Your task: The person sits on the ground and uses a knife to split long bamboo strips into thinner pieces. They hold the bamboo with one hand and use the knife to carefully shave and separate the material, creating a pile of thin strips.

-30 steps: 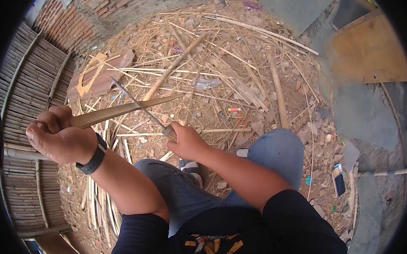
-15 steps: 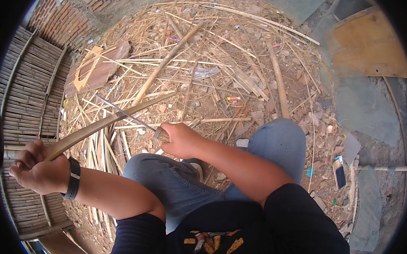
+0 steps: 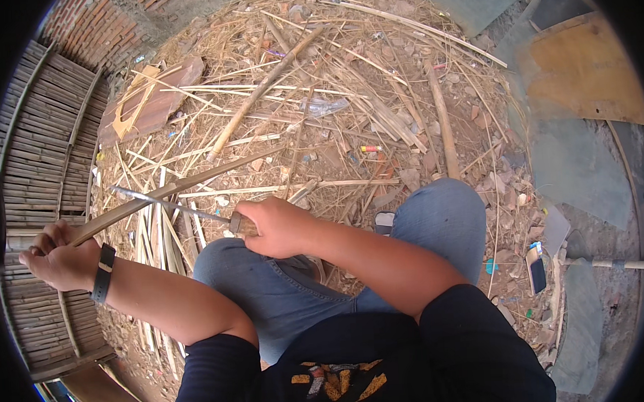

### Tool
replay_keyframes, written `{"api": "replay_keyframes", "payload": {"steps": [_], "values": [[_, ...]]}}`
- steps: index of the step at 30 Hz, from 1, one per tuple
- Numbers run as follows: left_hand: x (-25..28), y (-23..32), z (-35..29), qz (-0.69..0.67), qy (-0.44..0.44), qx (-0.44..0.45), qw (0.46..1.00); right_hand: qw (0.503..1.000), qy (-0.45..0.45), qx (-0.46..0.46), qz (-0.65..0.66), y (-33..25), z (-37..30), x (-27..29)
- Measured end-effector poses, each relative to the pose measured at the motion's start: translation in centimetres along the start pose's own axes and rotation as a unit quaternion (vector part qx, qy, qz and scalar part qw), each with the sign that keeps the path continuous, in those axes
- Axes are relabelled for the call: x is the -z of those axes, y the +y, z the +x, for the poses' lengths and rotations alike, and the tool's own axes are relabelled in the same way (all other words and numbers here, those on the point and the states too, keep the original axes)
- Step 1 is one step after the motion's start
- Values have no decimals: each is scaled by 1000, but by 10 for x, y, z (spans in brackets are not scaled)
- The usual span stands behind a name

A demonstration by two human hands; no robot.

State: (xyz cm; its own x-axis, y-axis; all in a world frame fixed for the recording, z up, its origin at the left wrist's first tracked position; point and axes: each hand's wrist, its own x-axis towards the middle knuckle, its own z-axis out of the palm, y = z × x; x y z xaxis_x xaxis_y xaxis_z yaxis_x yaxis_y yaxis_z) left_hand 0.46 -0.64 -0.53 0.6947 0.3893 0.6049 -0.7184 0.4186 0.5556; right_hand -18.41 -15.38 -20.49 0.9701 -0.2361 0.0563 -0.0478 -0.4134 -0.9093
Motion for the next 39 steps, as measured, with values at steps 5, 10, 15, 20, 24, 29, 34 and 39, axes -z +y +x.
{"api": "replay_keyframes", "payload": {"steps": [5, 10, 15, 20, 24, 29, 34, 39], "values": [[-18, -4, -13, 21, 13, -15, 1000, 997, 25, -76, 20, 42, 12, -24], [-25, -7, -7, 17, -1, -22, 1000, 989, 51, -129, 46, 47, 19, -29], [-53, -13, -21, 31, -35, -50, 998, 988, 122, 11, 99, -12, 35, -37], [-47, 19, -33, 9, -135, -34, 990, 977, 193, -48, 79, 35, 36, -48], [-19, 43, -28, -25, -131, -17, 991, 979, 148, -125, 64, 61, 16, -52], [9, 57, -4, -91, -149, 30, 984, 987, 117, -85, 75, 38, 10, -37], [27, 75, 6, -62, -63, -73, 993, 982, 144, -58, 104, 25, 19, -30], [40, 88, 2, -53, 39, -178, 982, 978, 174, -42, 111, 12, 18, -18]]}}
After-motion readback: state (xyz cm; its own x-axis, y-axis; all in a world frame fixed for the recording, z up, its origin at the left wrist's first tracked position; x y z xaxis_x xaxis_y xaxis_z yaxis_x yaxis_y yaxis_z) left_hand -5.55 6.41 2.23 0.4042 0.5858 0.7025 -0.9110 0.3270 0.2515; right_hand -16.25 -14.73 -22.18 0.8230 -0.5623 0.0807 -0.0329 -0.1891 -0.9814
